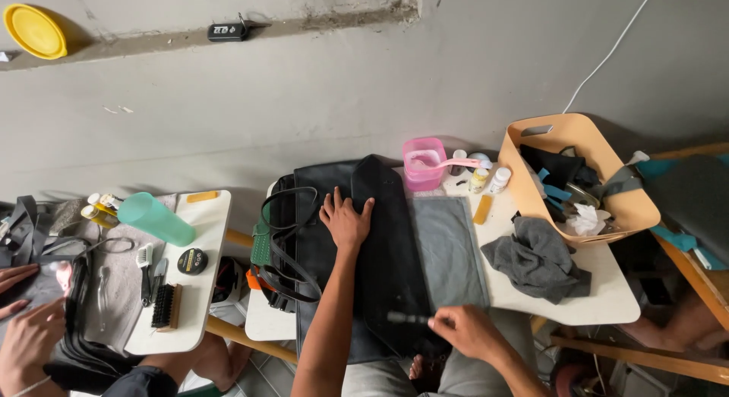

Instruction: Cleaning a black leather bag by applying a liquid with a brush and wiping it with a cloth.

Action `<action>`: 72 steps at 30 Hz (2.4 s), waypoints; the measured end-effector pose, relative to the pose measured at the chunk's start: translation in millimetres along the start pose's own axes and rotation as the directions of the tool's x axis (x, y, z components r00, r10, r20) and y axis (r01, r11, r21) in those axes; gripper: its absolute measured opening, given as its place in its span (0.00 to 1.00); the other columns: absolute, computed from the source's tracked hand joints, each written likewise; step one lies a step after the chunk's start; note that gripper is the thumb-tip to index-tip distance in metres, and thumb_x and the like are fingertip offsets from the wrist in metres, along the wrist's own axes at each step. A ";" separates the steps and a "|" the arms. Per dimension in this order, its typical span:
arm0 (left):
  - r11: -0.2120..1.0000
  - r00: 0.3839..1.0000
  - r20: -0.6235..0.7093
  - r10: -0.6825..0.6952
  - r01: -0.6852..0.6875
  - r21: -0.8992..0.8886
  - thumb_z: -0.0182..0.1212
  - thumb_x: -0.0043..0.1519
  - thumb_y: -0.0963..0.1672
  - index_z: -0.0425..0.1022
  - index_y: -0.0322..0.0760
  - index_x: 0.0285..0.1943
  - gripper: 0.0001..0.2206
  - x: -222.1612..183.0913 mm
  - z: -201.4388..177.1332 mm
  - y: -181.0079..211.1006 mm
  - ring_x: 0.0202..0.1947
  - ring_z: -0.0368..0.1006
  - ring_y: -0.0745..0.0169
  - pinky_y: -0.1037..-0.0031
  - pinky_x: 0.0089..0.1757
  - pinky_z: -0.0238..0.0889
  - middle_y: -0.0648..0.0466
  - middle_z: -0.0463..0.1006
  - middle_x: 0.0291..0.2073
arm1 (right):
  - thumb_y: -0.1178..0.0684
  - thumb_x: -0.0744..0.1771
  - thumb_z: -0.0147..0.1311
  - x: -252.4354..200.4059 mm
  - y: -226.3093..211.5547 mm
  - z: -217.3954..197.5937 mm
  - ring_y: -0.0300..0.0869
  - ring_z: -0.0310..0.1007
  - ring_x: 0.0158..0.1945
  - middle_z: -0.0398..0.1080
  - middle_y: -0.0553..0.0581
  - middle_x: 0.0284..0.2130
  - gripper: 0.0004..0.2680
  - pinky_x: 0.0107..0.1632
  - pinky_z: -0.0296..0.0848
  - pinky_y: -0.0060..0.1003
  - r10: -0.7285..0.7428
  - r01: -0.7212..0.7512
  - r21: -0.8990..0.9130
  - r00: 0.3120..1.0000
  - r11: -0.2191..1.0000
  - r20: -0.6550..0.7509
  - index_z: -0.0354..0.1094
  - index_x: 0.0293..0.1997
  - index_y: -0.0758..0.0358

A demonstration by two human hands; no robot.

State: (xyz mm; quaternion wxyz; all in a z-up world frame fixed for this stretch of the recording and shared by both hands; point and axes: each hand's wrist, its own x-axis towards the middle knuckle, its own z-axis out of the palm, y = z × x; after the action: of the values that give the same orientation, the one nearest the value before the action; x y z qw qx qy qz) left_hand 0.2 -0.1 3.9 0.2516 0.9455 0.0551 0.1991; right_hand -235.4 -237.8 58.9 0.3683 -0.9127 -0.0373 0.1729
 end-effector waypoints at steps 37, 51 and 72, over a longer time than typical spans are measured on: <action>1.000 1.000 -0.021 0.001 -0.001 -0.012 0.57 0.61 0.59 0.80 0.25 0.39 0.30 0.5 -0.5 1.7 0.72 0.51 0.35 0.47 0.65 0.39 0.37 0.65 0.70 | 0.51 0.66 0.60 -31.1 54.6 18.7 0.33 0.56 0.22 0.65 0.47 0.17 0.10 0.29 0.56 0.31 0.062 -0.088 0.293 0.993 0.952 0.098 0.77 0.27 0.65; 1.000 1.000 -0.008 0.003 -0.003 -0.006 0.56 0.61 0.60 0.80 0.25 0.39 0.31 -0.3 -3.6 2.1 0.72 0.51 0.34 0.47 0.65 0.39 0.36 0.64 0.70 | 0.47 0.66 0.57 -32.5 53.3 12.4 0.33 0.60 0.21 0.71 0.45 0.18 0.10 0.28 0.58 0.31 0.044 -0.043 0.219 0.999 0.975 -0.002 0.79 0.30 0.62; 1.000 0.999 -0.048 0.025 -0.025 -0.010 0.59 0.61 0.59 0.80 0.26 0.39 0.29 -1.1 -2.6 1.6 0.71 0.53 0.34 0.48 0.64 0.40 0.35 0.65 0.69 | 0.49 0.66 0.59 -41.8 44.1 12.7 0.33 0.55 0.20 0.66 0.46 0.15 0.10 0.28 0.55 0.32 0.061 -0.081 0.189 0.992 0.979 0.107 0.76 0.27 0.63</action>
State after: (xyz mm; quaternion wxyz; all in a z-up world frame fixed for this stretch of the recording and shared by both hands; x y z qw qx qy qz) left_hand -1.9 -0.6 6.4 0.2528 0.9398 0.0481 0.2250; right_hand -281.5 -269.6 32.2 0.4463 -0.8636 -0.0060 0.2345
